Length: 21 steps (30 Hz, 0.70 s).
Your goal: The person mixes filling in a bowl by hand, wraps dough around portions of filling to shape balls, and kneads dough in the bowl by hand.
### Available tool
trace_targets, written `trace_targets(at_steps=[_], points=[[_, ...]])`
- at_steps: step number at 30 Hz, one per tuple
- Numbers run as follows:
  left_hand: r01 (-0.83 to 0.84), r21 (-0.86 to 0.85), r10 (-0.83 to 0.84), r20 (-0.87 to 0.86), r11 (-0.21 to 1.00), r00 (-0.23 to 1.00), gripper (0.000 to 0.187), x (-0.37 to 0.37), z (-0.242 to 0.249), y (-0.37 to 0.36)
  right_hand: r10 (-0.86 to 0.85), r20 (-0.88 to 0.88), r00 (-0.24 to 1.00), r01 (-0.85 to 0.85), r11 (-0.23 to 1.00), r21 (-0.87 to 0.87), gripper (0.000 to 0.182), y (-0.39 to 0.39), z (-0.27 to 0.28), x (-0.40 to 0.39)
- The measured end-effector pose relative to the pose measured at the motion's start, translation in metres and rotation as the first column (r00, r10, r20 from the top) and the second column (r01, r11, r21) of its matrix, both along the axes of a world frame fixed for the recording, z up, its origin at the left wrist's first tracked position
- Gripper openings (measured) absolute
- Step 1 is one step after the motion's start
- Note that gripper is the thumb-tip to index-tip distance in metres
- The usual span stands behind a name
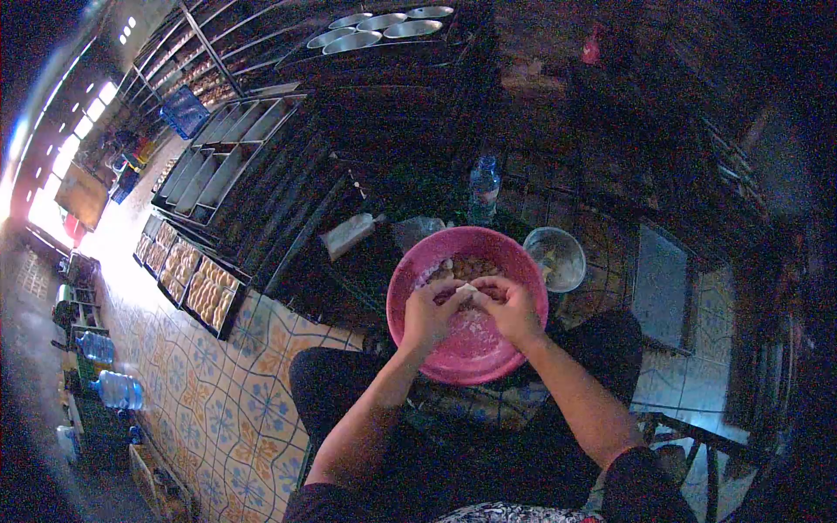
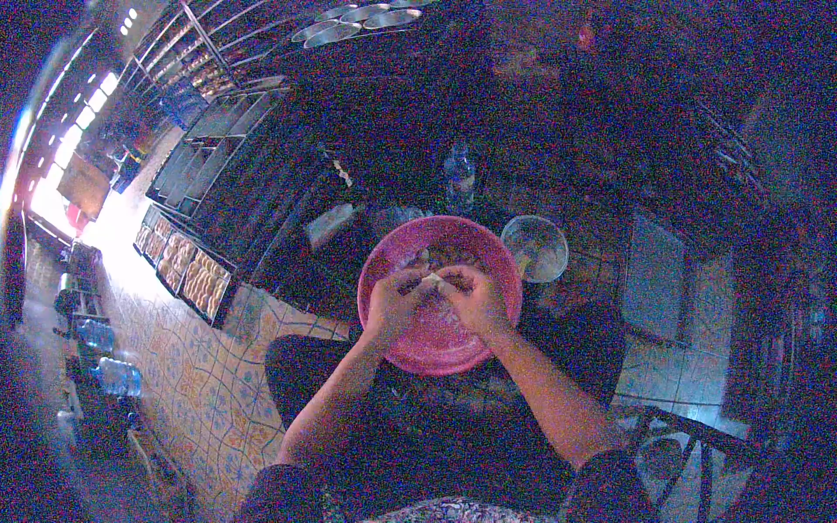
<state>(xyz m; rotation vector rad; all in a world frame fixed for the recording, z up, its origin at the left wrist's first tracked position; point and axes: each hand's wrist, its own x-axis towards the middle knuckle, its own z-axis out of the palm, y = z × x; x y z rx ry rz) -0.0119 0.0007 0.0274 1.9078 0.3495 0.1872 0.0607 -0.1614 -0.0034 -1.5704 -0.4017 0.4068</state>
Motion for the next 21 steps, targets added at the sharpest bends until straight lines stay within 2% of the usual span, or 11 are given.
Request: trace_targets(at_steps=[1, 3, 4, 6, 7, 9, 10, 12, 15, 19, 21], points=[[-0.001, 0.0, 0.001, -0.001, 1.0, 1.0, 0.029, 0.002, 0.0, 0.001, 0.001, -0.001, 1.0, -0.001, 1.0, 0.0, 0.023, -0.001, 0.003, 0.0], [0.075, 0.054, -0.074, -0.027, 0.996, 0.997, 0.032, 0.006, -0.002, 0.004, -0.033, -0.333, 0.942, 0.082, 0.988, 0.133, 0.023, -0.002, 0.009, 0.0], [0.073, 0.056, -0.072, -0.025, 0.996, 0.997, 0.032, 0.006, -0.004, 0.003, -0.031, -0.331, 0.943, 0.08, 0.988, 0.135, 0.023, -0.002, 0.007, 0.001], [0.015, 0.043, -0.02, 0.101, 0.999, 0.995, 0.029, 0.007, -0.005, -0.004, 0.015, -0.521, 0.853, 0.142, 0.955, 0.26, 0.022, -0.004, 0.004, 0.004], [0.014, 0.043, -0.019, 0.102, 0.999, 0.995, 0.029, 0.008, -0.004, -0.008, 0.015, -0.52, 0.854, 0.141, 0.955, 0.26, 0.022, -0.004, 0.003, 0.005], [-0.101, -0.018, 0.102, 0.265, 0.995, 0.959, 0.024, 0.008, -0.003, -0.015, 0.035, -0.613, 0.789, 0.195, 0.933, 0.303, 0.022, -0.005, 0.0, 0.007], [-0.102, -0.019, 0.103, 0.264, 0.995, 0.959, 0.024, 0.006, -0.004, -0.014, 0.035, -0.614, 0.789, 0.194, 0.933, 0.302, 0.022, -0.005, -0.003, 0.008], [-0.022, 0.18, -0.008, 0.165, 0.983, 0.986, 0.023, 0.003, -0.006, -0.01, 0.084, -0.637, 0.766, 0.167, 0.931, 0.324, 0.022, -0.006, -0.003, 0.01], [-0.015, 0.323, -0.066, 0.239, 0.946, 0.969, 0.022, 0.003, -0.011, -0.006, 0.139, -0.545, 0.827, 0.093, 0.922, 0.376, 0.024, -0.009, 0.006, 0.01], [-0.033, 0.319, -0.056, 0.268, 0.947, 0.962, 0.021, 0.004, -0.004, -0.008, 0.022, -0.481, 0.876, 0.155, 0.934, 0.323, 0.033, -0.002, 0.025, 0.0], [-0.203, 0.167, 0.149, 0.286, 0.965, 0.947, 0.022, 0.002, 0.0, -0.014, -0.033, -0.393, 0.919, 0.124, 0.97, 0.208, 0.041, -0.004, 0.023, 0.0]])
